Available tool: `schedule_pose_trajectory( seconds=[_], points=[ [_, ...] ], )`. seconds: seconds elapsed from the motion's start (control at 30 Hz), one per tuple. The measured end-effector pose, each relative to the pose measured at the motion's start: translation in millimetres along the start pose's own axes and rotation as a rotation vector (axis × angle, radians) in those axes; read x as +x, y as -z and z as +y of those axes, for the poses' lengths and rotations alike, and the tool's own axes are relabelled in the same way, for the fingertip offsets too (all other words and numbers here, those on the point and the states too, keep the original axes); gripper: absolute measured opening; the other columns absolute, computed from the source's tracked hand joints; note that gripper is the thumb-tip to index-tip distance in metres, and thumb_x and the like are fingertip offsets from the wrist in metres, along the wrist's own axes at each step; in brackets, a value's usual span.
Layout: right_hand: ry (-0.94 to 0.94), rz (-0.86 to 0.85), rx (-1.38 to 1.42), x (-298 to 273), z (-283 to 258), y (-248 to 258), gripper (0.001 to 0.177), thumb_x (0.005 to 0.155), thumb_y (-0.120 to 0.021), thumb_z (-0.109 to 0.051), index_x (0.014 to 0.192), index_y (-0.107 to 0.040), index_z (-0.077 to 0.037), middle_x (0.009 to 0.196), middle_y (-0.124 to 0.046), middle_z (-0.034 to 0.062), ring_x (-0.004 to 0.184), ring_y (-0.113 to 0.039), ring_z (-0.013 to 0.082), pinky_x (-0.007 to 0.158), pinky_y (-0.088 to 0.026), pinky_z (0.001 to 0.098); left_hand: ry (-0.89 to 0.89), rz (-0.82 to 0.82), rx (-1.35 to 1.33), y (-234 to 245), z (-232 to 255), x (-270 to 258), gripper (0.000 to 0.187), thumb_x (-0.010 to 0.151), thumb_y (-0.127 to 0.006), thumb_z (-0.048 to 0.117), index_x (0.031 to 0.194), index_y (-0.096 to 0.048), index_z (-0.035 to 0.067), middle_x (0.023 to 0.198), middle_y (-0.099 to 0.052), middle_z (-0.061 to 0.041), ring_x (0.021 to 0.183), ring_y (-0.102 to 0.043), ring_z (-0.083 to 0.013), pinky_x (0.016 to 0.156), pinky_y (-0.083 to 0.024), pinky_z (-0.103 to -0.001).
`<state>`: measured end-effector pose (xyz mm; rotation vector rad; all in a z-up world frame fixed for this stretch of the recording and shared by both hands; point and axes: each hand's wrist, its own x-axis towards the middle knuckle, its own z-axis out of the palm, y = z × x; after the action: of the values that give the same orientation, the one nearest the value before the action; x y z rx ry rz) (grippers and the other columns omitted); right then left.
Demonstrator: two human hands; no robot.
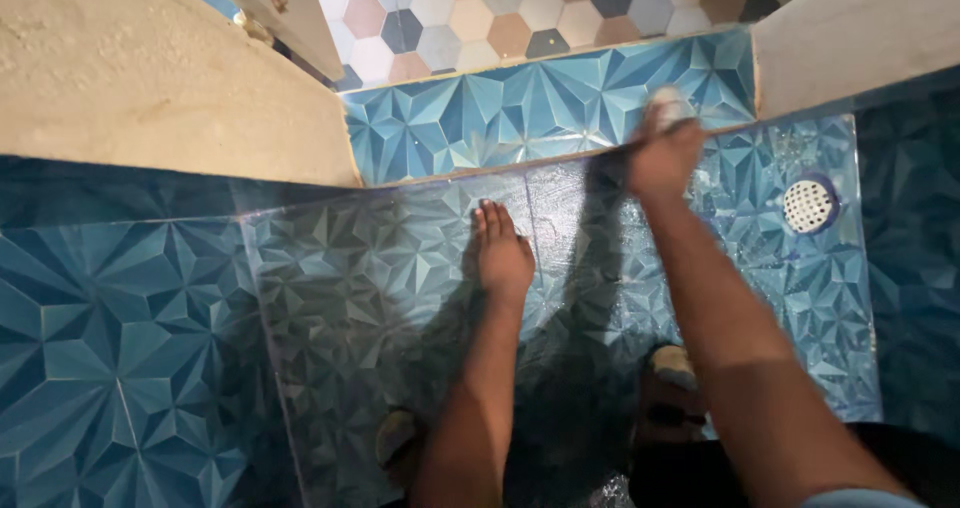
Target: The person wipes the blue and white wall and floor tiles by hand using a white cloth, then turns on a faucet to fill a white cup with water and pours it over the tiles.
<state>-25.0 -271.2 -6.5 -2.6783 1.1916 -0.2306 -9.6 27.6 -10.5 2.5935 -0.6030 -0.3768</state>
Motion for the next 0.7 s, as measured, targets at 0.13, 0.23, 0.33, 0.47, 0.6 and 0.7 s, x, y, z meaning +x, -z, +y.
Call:
schedule_pose_trajectory(
  seconds=[0.13,0.23,0.33,0.47,0.6,0.7],
  points=[
    [0.459,-0.075,-0.089,-65.0,-72.2,-48.4,0.063,0.104,-0.058,-0.026,0.166,-0.048,-0.032,0.148,-0.044,0.0311,0.135,-0.046,0.0469,0.12,-0.036,0.0568,0.056,-0.257,0.114,3.2,26.8,-3.2,0.088,0.084,-0.067,0.025,0.156,-0.026,-0.005,0.168,-0.016,-0.022,0.156,-0.013,-0.0397,0.126,-0.017,-0.044],
    [0.412,-0.261,-0.21,-60.6,-67.4,-20.2,0.065,0.092,-0.062,-0.043,0.153,-0.047,-0.028,0.151,-0.038,0.0355,0.137,-0.037,0.0523,0.114,-0.031,0.0585,0.06,-0.233,0.081,1.9,22.3,-8.9,0.087,0.085,-0.067,0.027,0.156,-0.026,-0.005,0.168,-0.016,-0.022,0.156,-0.014,-0.0395,0.124,-0.018,-0.046],
    [0.038,-0.262,-0.127,-18.5,-22.8,38.4,0.08,0.097,-0.061,-0.044,0.161,-0.03,-0.007,0.138,-0.036,0.0449,0.123,-0.037,0.0557,0.106,-0.033,0.061,0.067,-0.12,0.049,-0.8,7.8,-12.7,0.084,0.088,-0.066,0.027,0.156,-0.028,-0.005,0.168,-0.017,-0.024,0.156,-0.015,-0.0408,0.124,-0.019,-0.047],
    [-0.105,-0.233,0.198,-39.9,-69.7,23.0,0.057,0.108,-0.054,-0.04,0.154,-0.039,-0.01,0.143,-0.043,0.0353,0.13,-0.045,0.0488,0.11,-0.039,0.0573,0.096,-0.148,0.079,-9.2,-3.1,-17.4,0.085,0.09,-0.065,0.031,0.156,-0.028,-0.007,0.167,-0.018,-0.024,0.156,-0.015,-0.0412,0.125,-0.018,-0.048],
    [0.466,-0.251,-0.117,-70.0,-119.8,22.1,0.064,0.094,-0.061,-0.035,0.153,-0.041,-0.021,0.141,-0.043,0.0346,0.126,-0.045,0.0505,0.099,-0.043,0.0531,0.012,-0.141,0.058,-9.5,15.9,-14.9,0.082,0.089,-0.063,0.027,0.157,-0.031,-0.003,0.169,-0.018,-0.021,0.157,-0.014,-0.0393,0.126,-0.016,-0.047],
    [0.326,-0.374,-0.096,-30.9,-98.4,48.0,0.066,0.096,-0.064,-0.034,0.155,-0.044,-0.013,0.128,-0.053,0.0361,0.117,-0.052,0.0524,0.097,-0.045,0.0568,-0.125,-0.033,0.056,8.6,38.3,-3.8,0.075,0.096,-0.06,0.031,0.158,-0.032,-0.002,0.17,-0.018,-0.02,0.158,-0.013,-0.0364,0.127,-0.013,-0.051]
  ],
)
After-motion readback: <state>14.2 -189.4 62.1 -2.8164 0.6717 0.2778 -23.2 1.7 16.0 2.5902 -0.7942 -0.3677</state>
